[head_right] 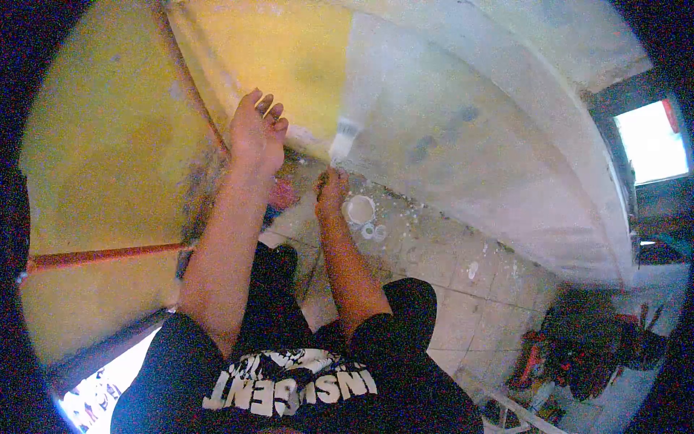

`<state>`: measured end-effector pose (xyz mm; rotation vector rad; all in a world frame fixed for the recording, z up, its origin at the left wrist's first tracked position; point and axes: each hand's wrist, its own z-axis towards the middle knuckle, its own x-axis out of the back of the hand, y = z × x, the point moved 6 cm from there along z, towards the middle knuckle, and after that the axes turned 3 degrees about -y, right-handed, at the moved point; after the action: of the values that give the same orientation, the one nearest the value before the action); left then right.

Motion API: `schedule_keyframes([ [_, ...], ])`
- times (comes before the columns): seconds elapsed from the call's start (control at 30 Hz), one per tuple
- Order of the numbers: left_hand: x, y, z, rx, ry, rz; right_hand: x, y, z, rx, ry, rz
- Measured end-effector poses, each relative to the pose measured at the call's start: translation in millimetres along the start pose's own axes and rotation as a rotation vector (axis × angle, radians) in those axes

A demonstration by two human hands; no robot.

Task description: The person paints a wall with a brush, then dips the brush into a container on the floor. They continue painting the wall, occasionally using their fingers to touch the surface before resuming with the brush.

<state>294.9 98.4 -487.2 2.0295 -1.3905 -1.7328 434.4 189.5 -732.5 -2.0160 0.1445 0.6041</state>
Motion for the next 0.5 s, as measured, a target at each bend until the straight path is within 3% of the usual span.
schedule_keyframes([
  [0.1,-2.5,2.4,-2.2,-0.004,-0.012,0.03,15.1,19.2,6.2,-0.112,0.004,-0.086],
  [0.37,3.9,0.7,6.5,0.02,-0.043,-0.024,50.3,75.1,9.0,-0.47,0.198,0.046],
  [0.5,-0.1,2.4,1.1,0.03,-0.024,-0.026,50.5,72.8,34.8,-0.499,0.251,-0.015],
])
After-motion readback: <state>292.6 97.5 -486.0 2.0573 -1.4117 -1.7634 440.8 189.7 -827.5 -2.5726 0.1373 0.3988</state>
